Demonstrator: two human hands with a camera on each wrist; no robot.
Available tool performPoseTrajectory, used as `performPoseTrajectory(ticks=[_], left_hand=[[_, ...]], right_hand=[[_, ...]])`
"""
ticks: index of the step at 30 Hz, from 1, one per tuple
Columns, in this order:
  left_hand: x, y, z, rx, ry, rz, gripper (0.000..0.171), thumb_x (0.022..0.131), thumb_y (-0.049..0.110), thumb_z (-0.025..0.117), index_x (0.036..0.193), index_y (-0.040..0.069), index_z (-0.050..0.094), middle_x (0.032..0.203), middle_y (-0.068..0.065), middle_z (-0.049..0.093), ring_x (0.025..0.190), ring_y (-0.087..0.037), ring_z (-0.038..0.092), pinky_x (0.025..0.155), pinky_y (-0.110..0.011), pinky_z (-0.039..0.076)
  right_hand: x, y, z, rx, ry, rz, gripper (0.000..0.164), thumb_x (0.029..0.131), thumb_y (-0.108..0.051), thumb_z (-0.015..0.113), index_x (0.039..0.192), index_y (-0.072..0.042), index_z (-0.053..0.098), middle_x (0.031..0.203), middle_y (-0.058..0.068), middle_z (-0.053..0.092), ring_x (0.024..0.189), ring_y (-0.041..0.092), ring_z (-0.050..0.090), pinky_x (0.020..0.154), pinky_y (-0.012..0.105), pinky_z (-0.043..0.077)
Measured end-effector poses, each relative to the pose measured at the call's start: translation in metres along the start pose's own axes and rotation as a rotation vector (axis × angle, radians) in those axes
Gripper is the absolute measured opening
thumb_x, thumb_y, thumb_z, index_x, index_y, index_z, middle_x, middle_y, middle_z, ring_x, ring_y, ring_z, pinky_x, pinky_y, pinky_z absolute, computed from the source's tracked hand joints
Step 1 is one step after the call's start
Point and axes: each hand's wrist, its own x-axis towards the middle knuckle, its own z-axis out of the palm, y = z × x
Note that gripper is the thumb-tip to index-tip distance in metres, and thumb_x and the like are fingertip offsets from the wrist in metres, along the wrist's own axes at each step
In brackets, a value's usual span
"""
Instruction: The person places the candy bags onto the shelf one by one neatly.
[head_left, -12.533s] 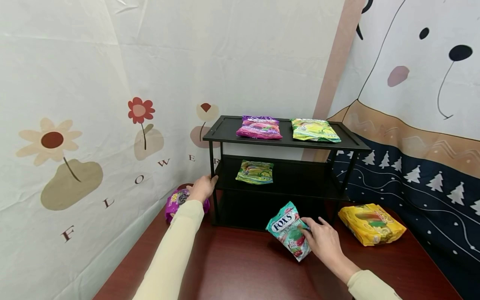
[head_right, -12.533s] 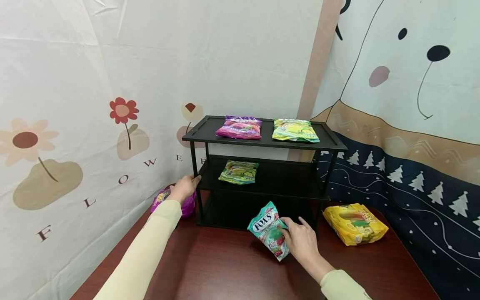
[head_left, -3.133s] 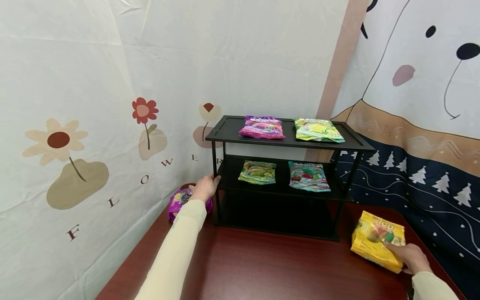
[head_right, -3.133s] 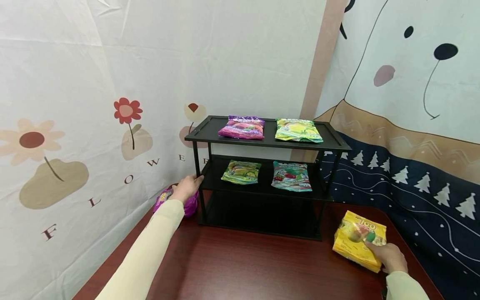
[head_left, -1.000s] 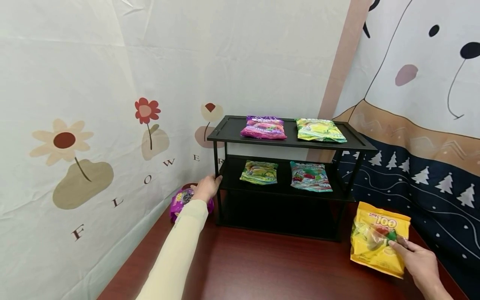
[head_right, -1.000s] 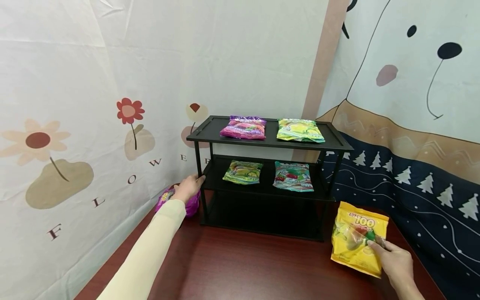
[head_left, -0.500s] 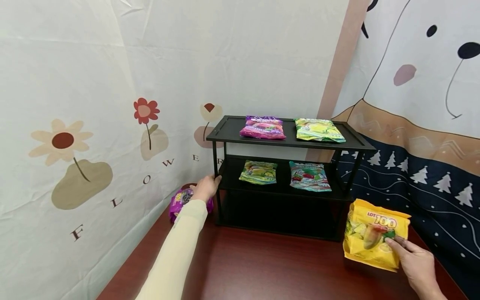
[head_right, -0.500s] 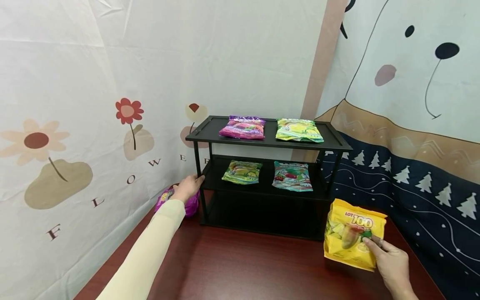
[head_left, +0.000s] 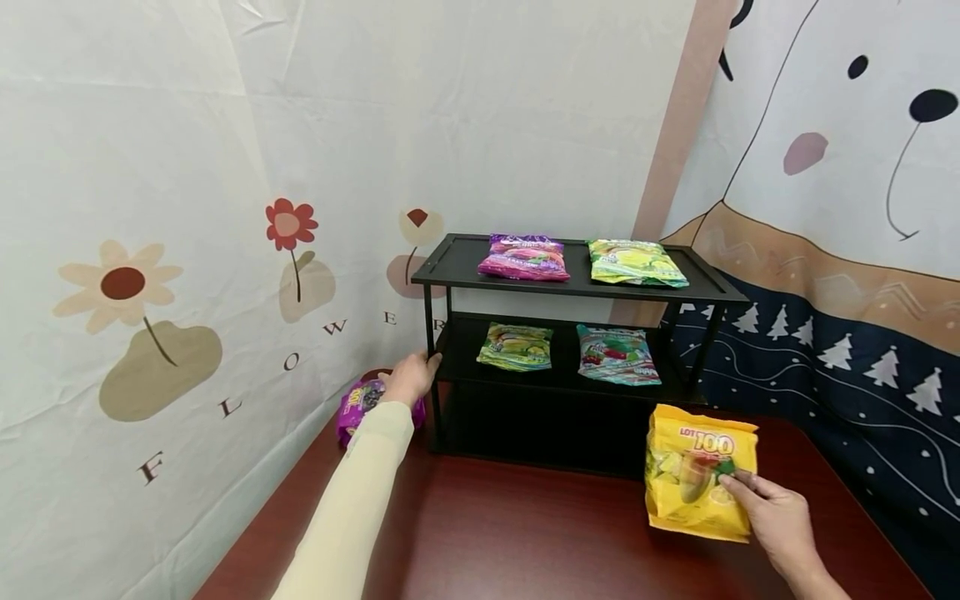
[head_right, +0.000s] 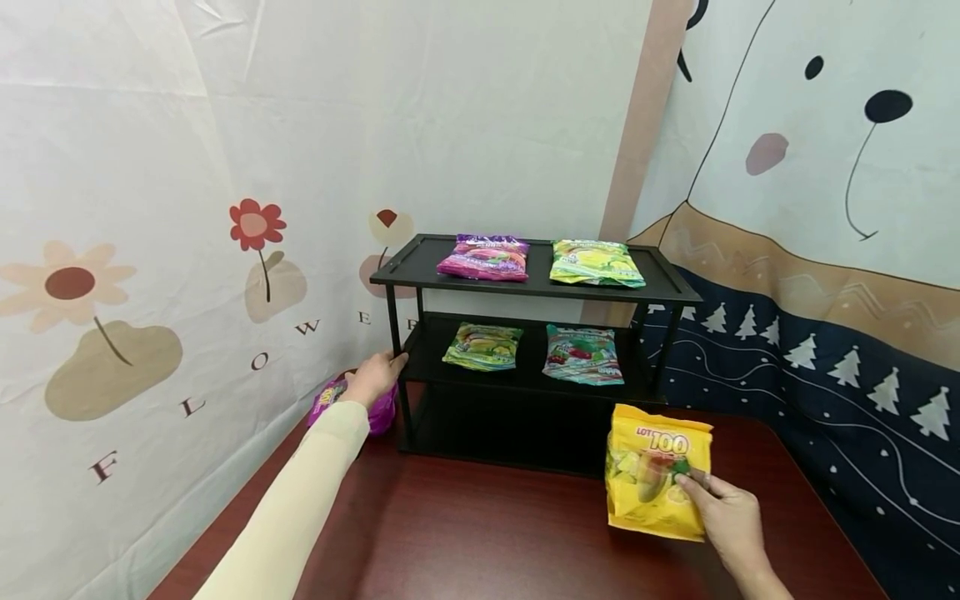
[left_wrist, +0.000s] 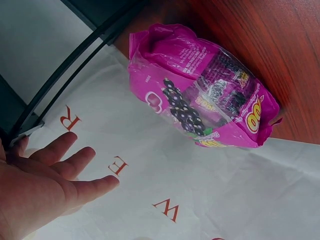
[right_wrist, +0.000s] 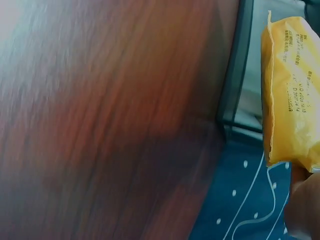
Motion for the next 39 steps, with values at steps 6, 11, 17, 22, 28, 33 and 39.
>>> performPoseTrajectory(ticks=[6,11,17,22,28,33,39], left_hand=[[-0.001,0.0,-0.001,-0.003,0.0,0.0,0.056,0.107,0.041,0.035,0.146,0.004,0.048,0.147,-0.023,0.047,0.138,-0.047,0.036,0.106,-0.077,0.004],[0.001,0.0,-0.001,-0.007,0.0,-0.005,0.055,0.107,0.042,0.034,0.144,0.004,0.05,0.146,-0.023,0.048,0.138,-0.046,0.036,0.106,-0.077,0.004],[0.004,-0.002,0.0,-0.006,-0.001,-0.006,0.056,0.108,0.041,0.032,0.147,0.004,0.047,0.147,-0.023,0.046,0.139,-0.046,0.035,0.107,-0.075,0.001],[0.005,-0.002,0.002,-0.008,0.0,-0.005,0.055,0.108,0.041,0.033,0.146,0.004,0.048,0.146,-0.023,0.047,0.138,-0.046,0.036,0.107,-0.076,0.002],[0.001,-0.001,0.0,-0.013,-0.003,-0.003,0.056,0.108,0.041,0.034,0.147,0.004,0.046,0.147,-0.023,0.046,0.138,-0.047,0.036,0.107,-0.076,0.002],[0.001,-0.001,0.0,-0.009,0.0,0.003,0.055,0.108,0.04,0.034,0.147,0.003,0.046,0.147,-0.023,0.046,0.137,-0.047,0.036,0.106,-0.077,0.002],[0.003,-0.001,0.002,-0.015,0.005,0.0,0.055,0.108,0.041,0.034,0.146,0.004,0.048,0.146,-0.023,0.048,0.137,-0.047,0.037,0.106,-0.077,0.002]], right_hand=[[-0.008,-0.002,0.02,-0.041,-0.118,-0.021,0.066,0.089,-0.042,0.074,0.134,0.003,0.057,0.133,0.023,0.054,0.077,-0.007,0.056,0.061,0.022,0.054],[-0.01,-0.005,0.033,-0.084,-0.203,-0.063,0.066,0.089,-0.044,0.073,0.134,0.002,0.057,0.135,0.017,0.053,0.114,0.015,0.06,0.067,0.008,0.046],[-0.009,-0.008,0.046,-0.079,-0.303,-0.086,0.07,0.094,-0.046,0.067,0.139,0.005,0.051,0.14,0.018,0.048,0.136,0.034,0.04,0.072,0.004,0.04],[-0.006,-0.01,0.06,-0.065,-0.329,-0.069,0.064,0.097,-0.04,0.064,0.14,0.006,0.051,0.141,0.024,0.05,0.121,0.031,0.055,0.07,0.015,0.049],[-0.002,-0.013,0.076,0.025,-0.349,-0.044,0.051,0.101,-0.028,0.06,0.134,0.01,0.055,0.122,0.023,0.065,0.082,0.009,0.063,0.066,0.025,0.053],[0.001,-0.021,0.085,0.101,-0.391,-0.034,0.046,0.105,-0.023,0.052,0.134,0.012,0.054,0.098,0.012,0.072,0.079,0.013,0.066,0.067,0.028,0.055],[0.013,-0.033,0.099,0.103,-0.395,-0.026,0.05,0.106,-0.023,0.047,0.141,0.013,0.045,0.11,0.02,0.067,0.088,0.019,0.064,0.074,0.03,0.055]])
